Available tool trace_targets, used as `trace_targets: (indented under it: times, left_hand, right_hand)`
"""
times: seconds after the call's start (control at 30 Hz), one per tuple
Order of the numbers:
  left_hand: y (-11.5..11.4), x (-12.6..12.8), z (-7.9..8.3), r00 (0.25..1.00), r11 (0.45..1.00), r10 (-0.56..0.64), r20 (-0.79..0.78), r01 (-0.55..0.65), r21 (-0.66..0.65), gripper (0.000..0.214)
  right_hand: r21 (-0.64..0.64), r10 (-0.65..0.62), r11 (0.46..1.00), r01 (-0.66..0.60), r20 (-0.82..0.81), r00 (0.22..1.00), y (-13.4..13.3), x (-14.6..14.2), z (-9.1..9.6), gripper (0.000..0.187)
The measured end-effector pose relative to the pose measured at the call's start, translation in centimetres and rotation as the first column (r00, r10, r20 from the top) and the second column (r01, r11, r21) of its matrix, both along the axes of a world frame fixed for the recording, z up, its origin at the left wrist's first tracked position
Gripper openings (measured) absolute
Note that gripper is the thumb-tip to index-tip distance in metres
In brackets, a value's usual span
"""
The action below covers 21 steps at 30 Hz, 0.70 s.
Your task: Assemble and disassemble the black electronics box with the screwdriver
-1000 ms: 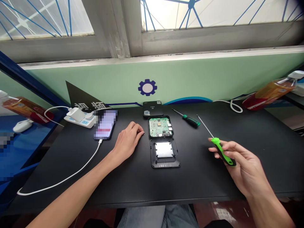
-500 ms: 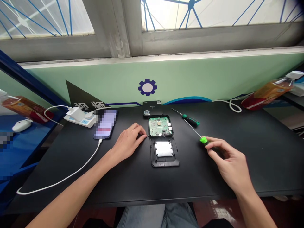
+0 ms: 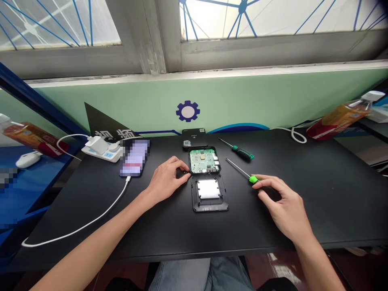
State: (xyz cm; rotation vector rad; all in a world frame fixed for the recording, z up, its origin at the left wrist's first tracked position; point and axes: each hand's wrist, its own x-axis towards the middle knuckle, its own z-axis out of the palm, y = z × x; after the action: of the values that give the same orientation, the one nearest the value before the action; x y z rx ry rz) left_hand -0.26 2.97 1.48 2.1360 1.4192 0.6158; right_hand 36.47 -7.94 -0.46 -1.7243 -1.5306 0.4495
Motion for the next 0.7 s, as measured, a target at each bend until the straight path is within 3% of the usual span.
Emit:
trace_targets:
  times: [0.13,0.37,0.57,0.7]
  left_hand:
    - [-0.1,0.3,0.1,1.0,1.0,0.025,0.004,-0.025,0.0,0.009]
    - [0.0,-0.3,0.3,1.0,1.0,-0.03,-0.005,0.03,-0.007,0.01]
    - [-0.1,-0.6,0.2,0.999,0.999,-0.051,0.005,0.051,0.018,0.009]
    - [-0.1,-0.5,0.2,0.999,0.998,-0.013,0.04,0.011,0.059,0.007]
  right_hand:
    - [0.004,0.0,1.0,0.0,0.012,1.0,0.0,0.1,-0.1,0.011]
    - [-0.008,-0.009,1.0,0.01,0.056,0.998,-0.1,-0.1,0.0,0.012]
    - [0.063,0.05,0.996,-0.066,0.227,0.973,0.6,-0.6,0.2,0.014]
    - [0.159,0.06,0.979,-0.127,0.368,0.928,1.1,-1.9,2.0,0.015]
